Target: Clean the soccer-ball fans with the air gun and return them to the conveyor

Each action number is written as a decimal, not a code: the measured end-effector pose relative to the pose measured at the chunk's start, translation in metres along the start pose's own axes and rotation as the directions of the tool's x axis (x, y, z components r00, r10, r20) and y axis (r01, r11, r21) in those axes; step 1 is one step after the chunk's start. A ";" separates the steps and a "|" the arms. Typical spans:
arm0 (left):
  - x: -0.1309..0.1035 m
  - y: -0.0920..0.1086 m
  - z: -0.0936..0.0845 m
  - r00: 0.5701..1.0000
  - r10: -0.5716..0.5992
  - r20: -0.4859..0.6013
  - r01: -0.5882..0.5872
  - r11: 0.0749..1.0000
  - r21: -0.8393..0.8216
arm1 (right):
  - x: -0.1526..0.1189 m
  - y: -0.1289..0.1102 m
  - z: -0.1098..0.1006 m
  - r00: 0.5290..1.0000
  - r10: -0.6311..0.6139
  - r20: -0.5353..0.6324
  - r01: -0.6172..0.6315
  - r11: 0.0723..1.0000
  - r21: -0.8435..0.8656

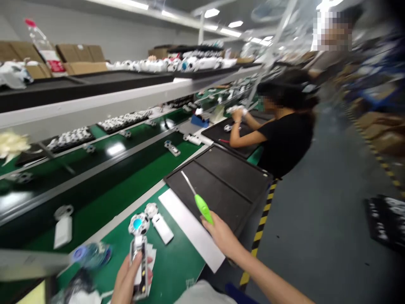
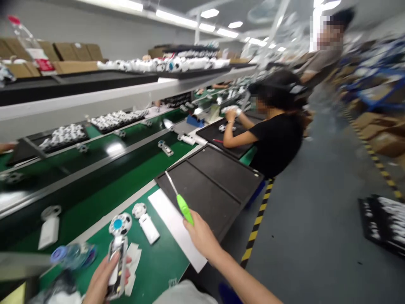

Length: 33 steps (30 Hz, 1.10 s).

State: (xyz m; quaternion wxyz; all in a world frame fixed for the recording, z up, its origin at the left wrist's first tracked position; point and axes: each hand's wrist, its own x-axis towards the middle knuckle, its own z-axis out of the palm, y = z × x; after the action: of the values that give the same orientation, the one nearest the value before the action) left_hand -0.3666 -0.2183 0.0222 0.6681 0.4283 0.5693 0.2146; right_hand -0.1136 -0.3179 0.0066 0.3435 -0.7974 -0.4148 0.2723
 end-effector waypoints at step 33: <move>0.043 -0.015 -0.029 0.710 0.563 0.423 -0.656 0.308 0.690 | -0.062 -0.060 -0.056 0.645 0.085 0.759 -0.157 0.987 0.023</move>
State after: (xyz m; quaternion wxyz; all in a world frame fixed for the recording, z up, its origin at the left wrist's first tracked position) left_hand -0.3859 -0.1832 -0.0141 0.2940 0.8730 0.3604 0.1467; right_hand -0.1333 -0.3632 0.0965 0.1549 -0.6219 -0.4537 0.6192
